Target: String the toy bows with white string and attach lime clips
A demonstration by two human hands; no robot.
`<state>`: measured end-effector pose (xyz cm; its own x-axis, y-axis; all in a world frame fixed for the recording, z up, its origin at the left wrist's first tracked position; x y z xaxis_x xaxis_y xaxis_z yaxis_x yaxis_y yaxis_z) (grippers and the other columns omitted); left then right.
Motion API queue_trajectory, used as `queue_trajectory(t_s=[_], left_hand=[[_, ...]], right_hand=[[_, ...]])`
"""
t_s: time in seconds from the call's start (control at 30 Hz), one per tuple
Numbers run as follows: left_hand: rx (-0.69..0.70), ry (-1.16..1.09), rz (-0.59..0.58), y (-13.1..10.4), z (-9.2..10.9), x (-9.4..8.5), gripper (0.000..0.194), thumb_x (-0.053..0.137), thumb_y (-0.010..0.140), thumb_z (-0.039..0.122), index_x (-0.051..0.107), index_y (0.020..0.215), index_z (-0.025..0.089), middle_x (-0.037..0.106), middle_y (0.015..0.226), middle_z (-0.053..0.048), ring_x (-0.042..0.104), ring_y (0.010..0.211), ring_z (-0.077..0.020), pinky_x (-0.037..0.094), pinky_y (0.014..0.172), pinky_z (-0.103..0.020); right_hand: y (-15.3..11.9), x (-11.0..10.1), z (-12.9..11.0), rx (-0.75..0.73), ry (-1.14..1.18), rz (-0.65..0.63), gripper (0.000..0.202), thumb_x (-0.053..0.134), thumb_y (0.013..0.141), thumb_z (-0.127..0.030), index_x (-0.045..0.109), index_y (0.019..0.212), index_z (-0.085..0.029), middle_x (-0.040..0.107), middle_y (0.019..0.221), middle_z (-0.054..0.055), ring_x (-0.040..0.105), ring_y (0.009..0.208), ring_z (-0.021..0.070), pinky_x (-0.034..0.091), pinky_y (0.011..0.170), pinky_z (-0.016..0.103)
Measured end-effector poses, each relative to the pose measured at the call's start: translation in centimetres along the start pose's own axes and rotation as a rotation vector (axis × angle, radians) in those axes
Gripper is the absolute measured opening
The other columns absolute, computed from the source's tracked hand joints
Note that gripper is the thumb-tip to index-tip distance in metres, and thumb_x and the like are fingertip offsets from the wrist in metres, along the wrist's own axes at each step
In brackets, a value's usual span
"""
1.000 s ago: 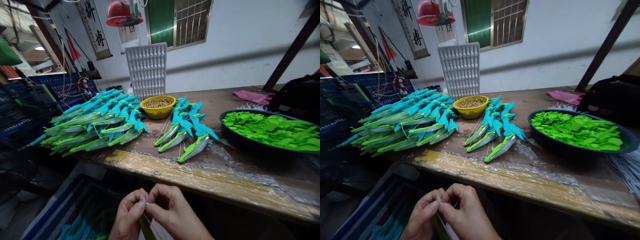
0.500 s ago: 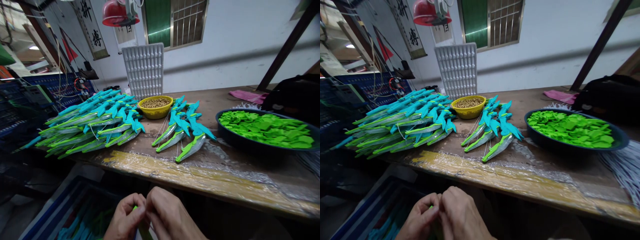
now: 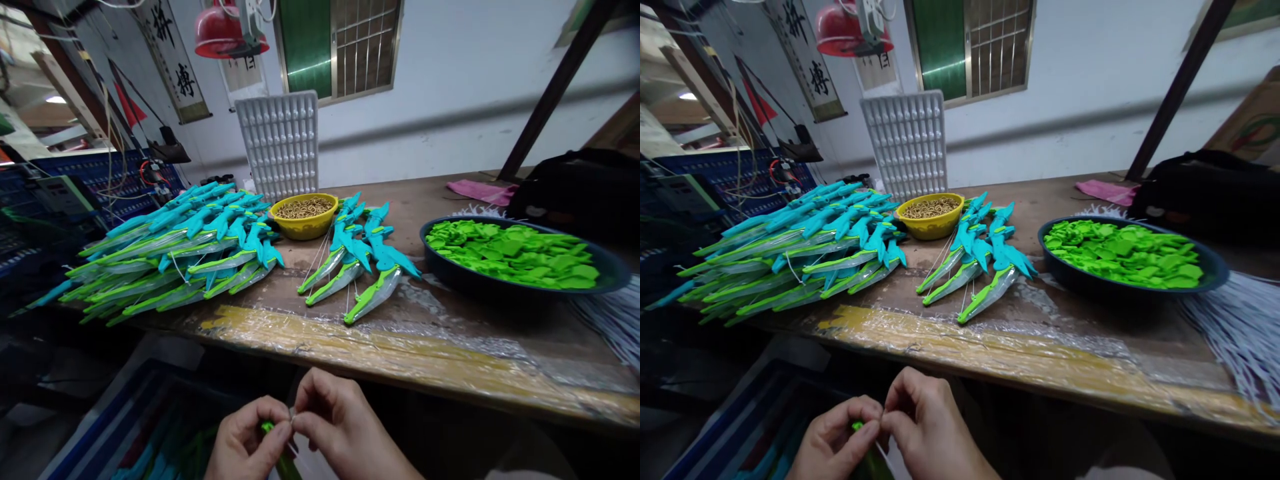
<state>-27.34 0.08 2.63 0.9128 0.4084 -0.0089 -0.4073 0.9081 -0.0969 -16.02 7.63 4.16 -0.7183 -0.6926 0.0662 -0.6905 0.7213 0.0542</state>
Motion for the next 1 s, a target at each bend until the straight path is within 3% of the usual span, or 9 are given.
queue_trajectory(t_s=[0.1, 0.23, 0.43, 0.57, 0.67, 0.87, 1.0], left_hand=[[-0.002, 0.056, -0.025, -0.1, -0.3, -0.2, 0.040, 0.083, 0.073, 0.054, 0.072, 0.069, 0.016, 0.066, 0.069, -0.005, 0.060, 0.063, -0.0168, 0.047, 0.059, -0.023], [-0.059, 0.049, -0.072, 0.0, -1.8, -0.4, 0.042, 0.080, 0.075, 0.056, 0.069, 0.071, 0.015, 0.063, 0.066, -0.004, 0.057, 0.061, -0.0154, 0.044, 0.058, -0.022], [-0.247, -0.306, -0.158, -0.6, -3.5, 1.3, 0.042, 0.084, 0.072, 0.050, 0.061, 0.070, 0.015, 0.055, 0.061, 0.000, 0.045, 0.057, -0.0121, 0.036, 0.056, -0.022], [-0.291, -0.466, -0.174, -0.8, -3.4, 2.4, 0.038, 0.085, 0.074, 0.042, 0.060, 0.068, 0.015, 0.051, 0.064, 0.000, 0.045, 0.061, -0.0120, 0.038, 0.059, -0.022], [-0.304, -0.503, -0.147, -0.8, -3.9, 2.3, 0.033, 0.085, 0.075, 0.038, 0.062, 0.074, 0.015, 0.052, 0.068, 0.000, 0.045, 0.063, -0.0118, 0.039, 0.062, -0.022], [-0.263, -0.428, -0.169, -0.7, -4.0, 2.2, 0.036, 0.083, 0.078, 0.043, 0.062, 0.074, 0.014, 0.054, 0.068, -0.001, 0.044, 0.063, -0.0116, 0.038, 0.062, -0.023], [-0.265, -0.379, -0.140, -0.8, -3.6, 2.2, 0.038, 0.083, 0.078, 0.045, 0.061, 0.074, 0.014, 0.057, 0.068, -0.001, 0.046, 0.062, -0.0110, 0.036, 0.060, -0.022]], right_hand=[[-0.6, -0.1, -1.7, -0.209, -0.181, 0.003, 0.014, 0.055, 0.078, -0.004, 0.059, 0.077, -0.018, 0.060, 0.070, -0.003, 0.054, 0.064, 0.0107, 0.036, 0.058, 0.018], [-1.5, 0.3, -3.5, -0.439, -0.243, 0.000, 0.013, 0.055, 0.085, -0.006, 0.055, 0.083, -0.019, 0.059, 0.079, -0.002, 0.056, 0.070, 0.0112, 0.038, 0.063, 0.019], [-2.7, 1.1, -4.3, -0.640, -0.320, 0.024, 0.011, 0.051, 0.099, -0.014, 0.054, 0.091, -0.020, 0.057, 0.083, 0.002, 0.056, 0.074, 0.0147, 0.042, 0.065, 0.023], [-3.5, 1.0, -4.3, -0.666, -0.337, 0.080, 0.013, 0.047, 0.100, -0.011, 0.057, 0.100, -0.020, 0.059, 0.089, 0.005, 0.058, 0.080, 0.0166, 0.047, 0.069, 0.024], [-3.7, 1.0, -4.5, -0.672, -0.361, 0.105, 0.015, 0.048, 0.099, -0.008, 0.058, 0.102, -0.019, 0.059, 0.090, 0.006, 0.058, 0.080, 0.0169, 0.047, 0.068, 0.025], [-4.1, 1.2, -5.4, -0.750, -0.516, 0.200, 0.014, 0.043, 0.093, -0.008, 0.048, 0.086, -0.018, 0.050, 0.076, 0.003, 0.050, 0.069, 0.0168, 0.036, 0.058, 0.026], [-3.5, 0.4, -5.2, -0.641, -0.451, 0.199, 0.014, 0.045, 0.093, -0.012, 0.047, 0.081, -0.019, 0.051, 0.075, 0.002, 0.051, 0.068, 0.0156, 0.034, 0.058, 0.026]])
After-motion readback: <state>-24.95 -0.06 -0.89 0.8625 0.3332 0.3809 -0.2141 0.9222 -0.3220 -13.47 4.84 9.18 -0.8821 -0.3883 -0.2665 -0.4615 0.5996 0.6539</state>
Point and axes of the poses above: each hand's wrist, its own y-axis towards the middle knuckle, its own x-axis out of the palm, z = x × y, the point moved 10 cm from there along y, towards the middle knuckle
